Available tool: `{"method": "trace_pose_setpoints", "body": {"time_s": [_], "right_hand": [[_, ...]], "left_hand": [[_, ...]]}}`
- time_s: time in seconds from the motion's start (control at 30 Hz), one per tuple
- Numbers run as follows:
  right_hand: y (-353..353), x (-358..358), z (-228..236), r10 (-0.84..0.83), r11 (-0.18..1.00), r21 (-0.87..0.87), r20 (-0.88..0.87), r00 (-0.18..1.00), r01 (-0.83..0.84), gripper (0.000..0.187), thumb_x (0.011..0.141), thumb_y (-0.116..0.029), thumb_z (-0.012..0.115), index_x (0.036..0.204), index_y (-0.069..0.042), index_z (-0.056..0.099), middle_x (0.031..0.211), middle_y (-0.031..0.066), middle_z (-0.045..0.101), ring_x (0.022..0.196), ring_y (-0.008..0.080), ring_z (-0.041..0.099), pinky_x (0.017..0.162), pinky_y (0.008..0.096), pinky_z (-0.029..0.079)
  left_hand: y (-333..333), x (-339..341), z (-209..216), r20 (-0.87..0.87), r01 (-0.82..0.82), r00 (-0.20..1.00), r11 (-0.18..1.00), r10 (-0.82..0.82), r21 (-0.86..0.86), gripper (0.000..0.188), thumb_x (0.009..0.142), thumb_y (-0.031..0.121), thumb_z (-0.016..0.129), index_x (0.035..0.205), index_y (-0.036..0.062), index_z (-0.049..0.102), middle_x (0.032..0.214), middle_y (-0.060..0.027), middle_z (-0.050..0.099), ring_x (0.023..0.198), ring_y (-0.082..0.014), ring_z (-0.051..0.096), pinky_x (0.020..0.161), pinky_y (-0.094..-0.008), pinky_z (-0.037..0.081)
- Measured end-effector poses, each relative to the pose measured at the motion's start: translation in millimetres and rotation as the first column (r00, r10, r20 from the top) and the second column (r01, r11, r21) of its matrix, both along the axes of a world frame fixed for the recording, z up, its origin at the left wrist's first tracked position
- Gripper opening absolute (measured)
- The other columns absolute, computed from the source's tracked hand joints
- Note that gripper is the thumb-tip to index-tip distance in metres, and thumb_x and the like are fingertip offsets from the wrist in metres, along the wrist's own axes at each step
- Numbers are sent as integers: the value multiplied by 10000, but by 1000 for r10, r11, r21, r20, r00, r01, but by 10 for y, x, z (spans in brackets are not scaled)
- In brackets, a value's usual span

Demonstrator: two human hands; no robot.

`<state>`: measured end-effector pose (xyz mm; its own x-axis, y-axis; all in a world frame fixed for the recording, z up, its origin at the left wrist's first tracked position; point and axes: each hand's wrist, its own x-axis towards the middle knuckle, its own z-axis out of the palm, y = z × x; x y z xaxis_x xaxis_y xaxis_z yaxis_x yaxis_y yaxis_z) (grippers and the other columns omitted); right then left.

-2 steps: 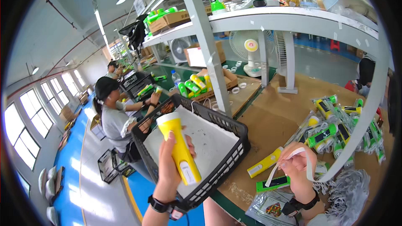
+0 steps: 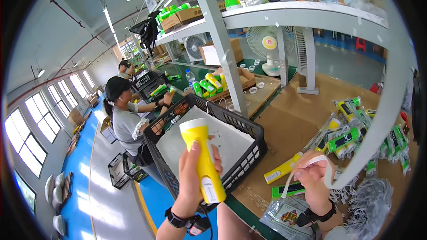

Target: Assembling and packaging flashlights into plastic bags on an assembly line.

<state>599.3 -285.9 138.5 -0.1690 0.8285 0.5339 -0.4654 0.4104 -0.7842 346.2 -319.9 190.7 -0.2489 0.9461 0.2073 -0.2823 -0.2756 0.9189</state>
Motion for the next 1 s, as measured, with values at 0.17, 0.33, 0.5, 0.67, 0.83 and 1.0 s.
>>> {"method": "trace_pose_setpoints", "body": {"time_s": [0.17, 0.33, 0.5, 0.67, 0.83, 1.0], "right_hand": [[-162, -61, 66, 87, 994, -62, -134, 987, -96, 227, 814, 60, 677, 974, -6, 530, 924, 100, 648, 826, 136, 654, 674, 235, 523], [-285, 92, 122, -32, 999, 6, -226, 974, 34, 264, 827, 32, 691, 981, -52, 493, 910, 70, 663, 799, 79, 639, 607, 176, 439], [-304, 116, 123, -114, 989, 65, -246, 962, 134, 276, 821, 23, 700, 991, -60, 499, 919, 53, 664, 793, 63, 621, 606, 173, 418], [-313, 107, 43, -147, 984, 72, -196, 970, 163, 289, 816, 7, 714, 1001, -58, 503, 948, 48, 659, 803, 52, 611, 599, 178, 405], [-280, 54, 59, -162, 979, 91, -214, 963, 184, 301, 805, -6, 733, 1003, -54, 511, 929, 35, 655, 769, 40, 603, 577, 168, 390], [-311, 38, 70, -178, 978, 85, -155, 972, 193, 267, 812, 4, 723, 981, -47, 523, 903, 23, 644, 755, 24, 590, 566, 156, 379]], "left_hand": [[-224, 740, -28, -136, 6, 991, 996, 6, 90, 452, 1010, 358, 424, 1252, -22, 402, 812, -116, 568, 632, -162, 577, 578, -290, 508], [-244, 1350, -330, -35, 53, 998, 960, -46, 275, 446, 1025, 321, 405, 1342, 30, 287, 1038, -165, 542, 901, -214, 561, 840, -391, 476], [-252, 1631, -597, -87, 60, 996, 926, -29, 373, 728, 932, 354, 586, 1425, 59, 139, 1204, -165, 456, 1081, -240, 492, 973, -412, 390], [-330, 1727, -582, -104, 8, 994, 945, 28, 328, 956, 810, 328, 745, 1437, 57, 76, 1286, -159, 392, 1169, -245, 448, 1005, -397, 375], [-283, 1657, -619, -181, 36, 983, 921, 38, 389, 813, 878, 247, 663, 1425, 45, 95, 1249, -159, 429, 1119, -230, 478, 968, -383, 394], [-300, 1657, -565, -227, -50, 965, 945, 128, 322, 635, 951, 206, 534, 1416, 36, 137, 1209, -156, 469, 1065, -219, 505, 938, -376, 403]]}}
